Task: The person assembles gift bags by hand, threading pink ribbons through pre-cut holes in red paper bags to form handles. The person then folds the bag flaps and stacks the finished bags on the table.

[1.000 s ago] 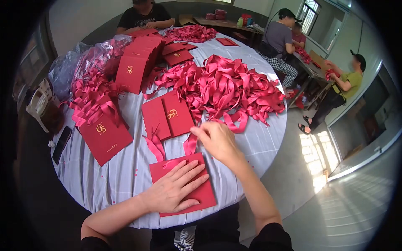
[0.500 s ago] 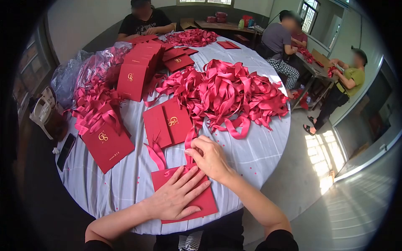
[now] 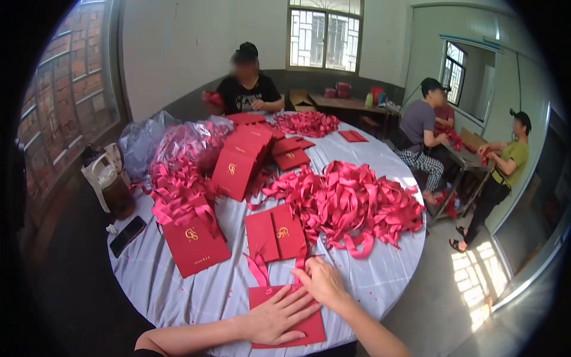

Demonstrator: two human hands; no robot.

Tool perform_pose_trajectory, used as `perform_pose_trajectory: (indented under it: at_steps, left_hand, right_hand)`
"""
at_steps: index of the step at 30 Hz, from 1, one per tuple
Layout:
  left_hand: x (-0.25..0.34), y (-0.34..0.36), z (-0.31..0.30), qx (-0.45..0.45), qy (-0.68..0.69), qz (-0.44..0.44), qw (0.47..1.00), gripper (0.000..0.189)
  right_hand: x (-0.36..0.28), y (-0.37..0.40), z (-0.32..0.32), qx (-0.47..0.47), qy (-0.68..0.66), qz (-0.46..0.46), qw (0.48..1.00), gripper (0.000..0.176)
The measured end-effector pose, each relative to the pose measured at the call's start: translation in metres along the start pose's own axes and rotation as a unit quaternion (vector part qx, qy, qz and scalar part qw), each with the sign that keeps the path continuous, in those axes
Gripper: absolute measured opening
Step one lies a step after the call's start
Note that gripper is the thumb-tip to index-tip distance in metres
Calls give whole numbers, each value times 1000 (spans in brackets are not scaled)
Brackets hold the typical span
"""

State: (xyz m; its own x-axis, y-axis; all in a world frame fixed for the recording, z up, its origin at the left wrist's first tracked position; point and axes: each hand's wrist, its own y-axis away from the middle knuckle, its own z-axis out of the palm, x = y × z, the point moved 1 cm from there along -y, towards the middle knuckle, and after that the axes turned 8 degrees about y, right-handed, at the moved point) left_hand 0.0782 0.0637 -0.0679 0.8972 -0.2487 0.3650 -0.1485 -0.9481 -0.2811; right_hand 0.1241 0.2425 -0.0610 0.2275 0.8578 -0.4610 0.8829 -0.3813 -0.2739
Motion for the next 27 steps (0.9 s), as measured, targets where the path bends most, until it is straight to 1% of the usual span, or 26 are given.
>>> perform_pose_trajectory:
  at_steps: [2, 4, 5, 6, 8, 10, 12, 14, 15, 16, 17, 18, 19, 20, 21, 22, 23, 24, 25, 26, 27]
  left_hand:
    - [-1, 1, 2, 10, -7, 4, 1000, 66]
    - [3, 1, 2, 7, -5, 2, 1000, 66]
    - [1, -1, -1, 6, -10, 3, 1000, 66]
    - [-1, 0, 2, 17, -5, 6, 1000, 66]
    - [-2, 0, 2, 29, -13, 11, 999, 66]
    - [0, 1, 1, 50, 11, 13, 999, 65]
    - [-2, 0, -1, 41, 17, 11, 999, 65]
    - [0, -1, -7, 38, 34, 3, 999, 64]
    - [1, -3, -13, 71, 57, 14, 996, 62]
    - [2, -5, -24, 127, 95, 35, 987, 57]
    - [3, -6, -35, 199, 102, 35, 974, 45]
    - [2, -2, -44, 278, 88, 15, 956, 29]
    - [1, 0, -51, 342, 57, -28, 937, 20]
    - [-4, 4, -57, 393, 31, -84, 915, 16]
    - [-12, 6, -60, 433, 44, -116, 893, 16]
    - [-18, 9, -63, 426, 42, -168, 888, 17]
    - [-23, 13, -62, 412, 85, -245, 874, 20]
    - [-28, 14, -62, 396, 96, -291, 866, 27]
    - [-26, 14, -66, 345, 134, -346, 862, 35]
    - [-33, 14, -64, 299, 227, -379, 846, 39]
    - [-40, 15, -58, 248, 317, -409, 819, 43]
  right_hand:
    - [-3, -2, -3, -11, -1, -8, 1000, 38]
    - [-3, -1, -2, -60, -61, -21, 996, 38]
    - [-2, 0, 0, -63, -104, -17, 992, 37]
    - [-5, 0, -4, -78, -116, -4, 990, 37]
    - [-2, 1, -1, -47, -131, -13, 990, 36]
    - [-2, 2, 0, -41, -141, -25, 989, 35]
    - [-5, 4, -3, 20, -117, -63, 991, 34]
    - [-5, 5, -1, -9, -161, -15, 987, 30]
    - [-10, 6, -8, -3, -161, -22, 987, 28]
    - [-9, 6, -7, 24, -180, -43, 982, 24]
    - [-11, 5, -9, 50, -210, -61, 975, 19]
    - [-14, 4, -15, 67, -224, -62, 970, 12]
    - [-15, 3, -19, 81, -217, -60, 971, 12]
    - [-14, 3, -22, 94, -207, -56, 972, 12]
    - [-11, 1, -21, 126, -199, -68, 970, 11]
    - [-6, -1, -17, 149, -208, -78, 964, 12]
    - [-3, -1, -15, 170, -216, -89, 957, 13]
    - [-7, 0, -20, 197, -186, -96, 958, 14]
    - [-12, 2, -25, 197, -175, -96, 960, 14]
    - [-14, 3, -28, 198, -167, -98, 961, 16]
    - [-13, 4, -27, 202, -148, -116, 961, 16]
